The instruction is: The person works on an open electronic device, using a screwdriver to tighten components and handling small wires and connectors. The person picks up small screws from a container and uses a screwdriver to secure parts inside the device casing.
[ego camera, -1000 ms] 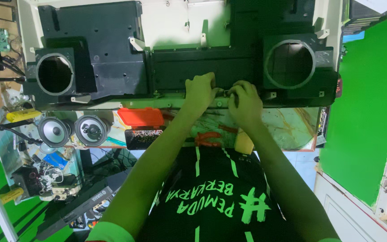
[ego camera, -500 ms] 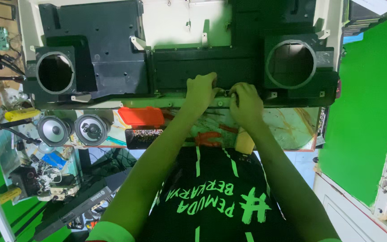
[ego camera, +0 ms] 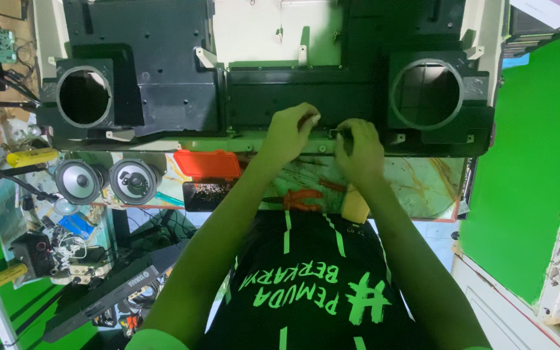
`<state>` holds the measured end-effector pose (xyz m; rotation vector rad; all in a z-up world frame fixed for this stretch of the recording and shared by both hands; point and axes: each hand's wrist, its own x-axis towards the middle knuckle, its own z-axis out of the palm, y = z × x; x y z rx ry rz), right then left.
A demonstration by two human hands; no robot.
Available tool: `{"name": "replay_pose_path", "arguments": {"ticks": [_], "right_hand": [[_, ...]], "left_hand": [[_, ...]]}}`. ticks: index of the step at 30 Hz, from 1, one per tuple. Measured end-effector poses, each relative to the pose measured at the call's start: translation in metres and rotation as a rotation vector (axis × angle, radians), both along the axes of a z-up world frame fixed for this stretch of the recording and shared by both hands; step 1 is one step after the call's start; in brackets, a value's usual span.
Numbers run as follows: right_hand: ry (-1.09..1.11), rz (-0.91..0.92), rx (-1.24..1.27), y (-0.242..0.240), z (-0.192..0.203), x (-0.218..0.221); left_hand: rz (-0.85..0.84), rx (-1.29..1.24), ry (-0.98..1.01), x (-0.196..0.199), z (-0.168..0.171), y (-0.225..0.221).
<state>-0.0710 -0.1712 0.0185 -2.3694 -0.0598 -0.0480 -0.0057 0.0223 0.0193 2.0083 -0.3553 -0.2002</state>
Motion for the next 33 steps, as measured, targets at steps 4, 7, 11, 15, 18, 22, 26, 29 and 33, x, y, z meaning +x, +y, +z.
{"name": "replay_pose_path", "arguments": {"ticks": [4,7,11,15,18,22,26,29,33], "right_hand": [[-0.016,-0.079,0.206,-0.003,-0.005,-0.009],[0.007,-0.067,0.130,-0.010,-0.005,-0.009],[-0.099,0.163,-0.154,-0.015,-0.002,-0.003],[-0.085,0.199,-0.255,0.001,-0.005,-0.004],[-0.043,0.177,-0.270,0.007,-0.009,0.002],[-0.022,0.195,-0.259,0.007,-0.017,0.004],[-0.017,0.224,-0.257,0.005,-0.018,0.005],[-0.017,0.217,-0.271,0.007,-0.016,0.004],[0.047,0.222,-0.291,0.007,-0.015,0.006]], "left_hand": [[0.061,-0.103,-0.014,-0.015,0.025,0.005],[0.133,-0.029,-0.046,-0.029,0.036,0.006],[0.071,0.218,-0.191,-0.043,0.029,0.009],[-0.043,0.501,-0.323,-0.052,0.008,0.009],[0.011,0.530,-0.294,-0.056,-0.003,0.004],[0.015,0.524,-0.316,-0.054,-0.015,0.003],[-0.018,0.565,-0.303,-0.048,-0.015,0.001],[-0.017,0.561,-0.293,-0.047,-0.013,0.002],[-0.048,0.545,-0.253,-0.046,-0.011,0.003]]}}
